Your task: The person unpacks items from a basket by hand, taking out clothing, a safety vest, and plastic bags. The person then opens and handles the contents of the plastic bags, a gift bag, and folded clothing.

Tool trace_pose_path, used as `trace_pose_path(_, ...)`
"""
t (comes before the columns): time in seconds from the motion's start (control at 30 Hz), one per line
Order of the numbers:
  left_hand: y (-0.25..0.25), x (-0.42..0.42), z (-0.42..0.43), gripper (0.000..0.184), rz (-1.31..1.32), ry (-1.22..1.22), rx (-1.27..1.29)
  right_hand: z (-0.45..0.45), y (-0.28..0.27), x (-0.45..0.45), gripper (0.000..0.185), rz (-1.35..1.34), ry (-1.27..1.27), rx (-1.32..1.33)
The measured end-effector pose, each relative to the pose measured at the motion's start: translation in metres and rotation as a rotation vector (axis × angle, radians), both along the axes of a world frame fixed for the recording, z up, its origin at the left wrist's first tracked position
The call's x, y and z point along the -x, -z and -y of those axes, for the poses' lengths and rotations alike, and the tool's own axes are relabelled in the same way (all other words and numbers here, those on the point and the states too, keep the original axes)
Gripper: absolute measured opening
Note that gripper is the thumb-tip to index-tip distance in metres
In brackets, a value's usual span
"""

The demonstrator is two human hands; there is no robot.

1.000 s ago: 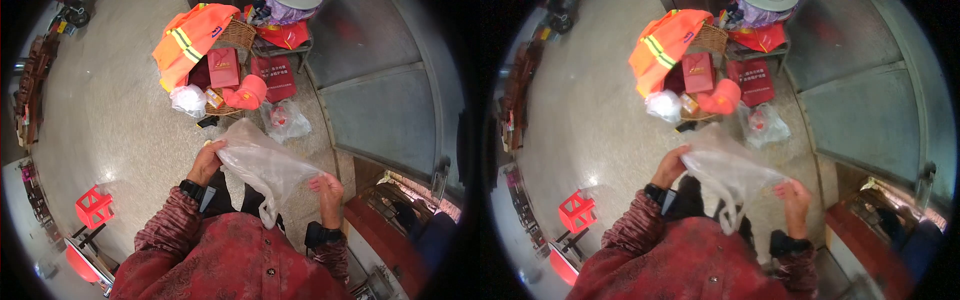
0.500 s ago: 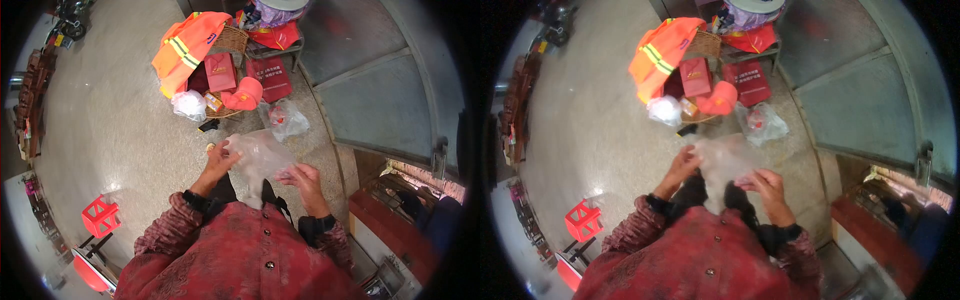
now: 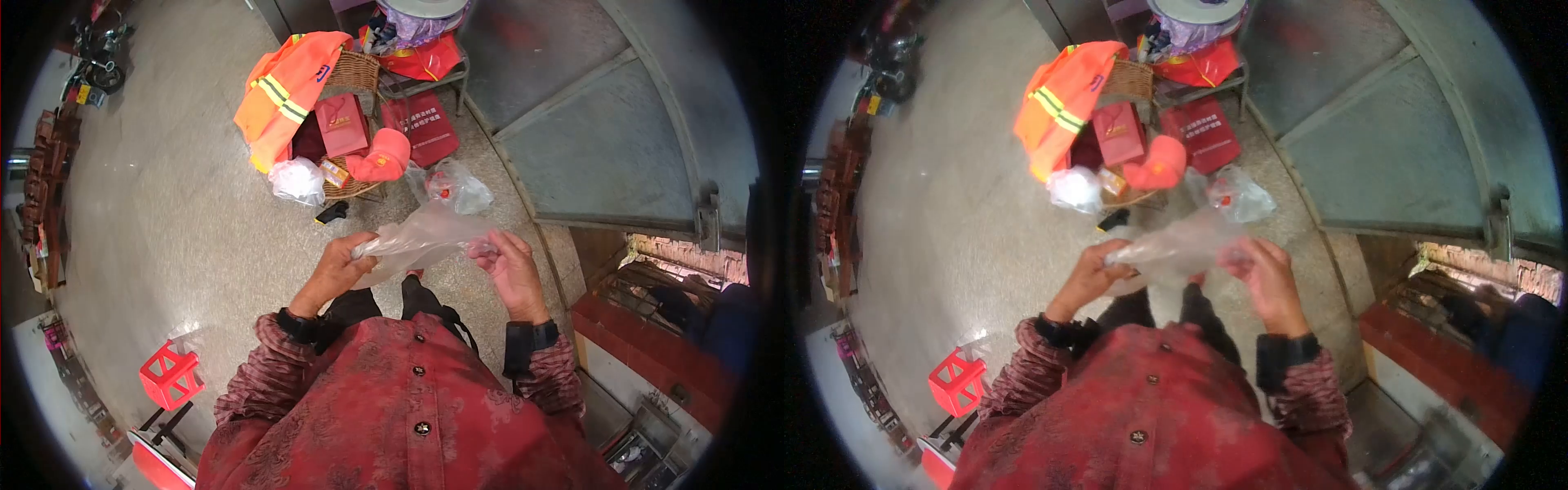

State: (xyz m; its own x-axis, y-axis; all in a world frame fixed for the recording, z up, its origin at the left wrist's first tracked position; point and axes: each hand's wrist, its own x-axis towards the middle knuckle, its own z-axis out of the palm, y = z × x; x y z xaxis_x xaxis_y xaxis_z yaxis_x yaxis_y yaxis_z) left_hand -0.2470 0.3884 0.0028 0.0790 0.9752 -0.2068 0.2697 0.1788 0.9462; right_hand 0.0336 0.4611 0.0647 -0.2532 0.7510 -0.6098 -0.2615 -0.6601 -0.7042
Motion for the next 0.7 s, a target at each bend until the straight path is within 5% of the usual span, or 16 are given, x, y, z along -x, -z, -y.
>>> trace_pose_path(0.2, -0.048, 0.007, -0.022, 0.019, 0.071, 0.090, 0.208, -0.010, 0.016, -0.039, 0.012, -0.182, 0.353, 0.065)
trace_pose_path(0.37, -0.063, -0.005, -0.033, 0.021, 0.417, -0.135, 0.244, -0.018, 0.019, -0.056, 0.019, -0.255, 0.359, 0.001)
trace_pose_path(0.47, -0.076, -0.027, -0.043, 0.025, 0.541, -0.249, 0.241, -0.009, -0.012, -0.036, 0.030, -0.175, 0.316, -0.036)
trace_pose_path(0.57, -0.079, -0.043, -0.046, 0.029, 0.606, -0.299, 0.207, 0.014, -0.018, -0.018, 0.052, 0.147, -0.042, -0.208)
trace_pose_path(0.7, -0.079, -0.060, -0.040, 0.032, 0.604, -0.114, 0.274, 0.017, 0.015, 0.018, 0.044, 0.299, -0.236, -0.426)
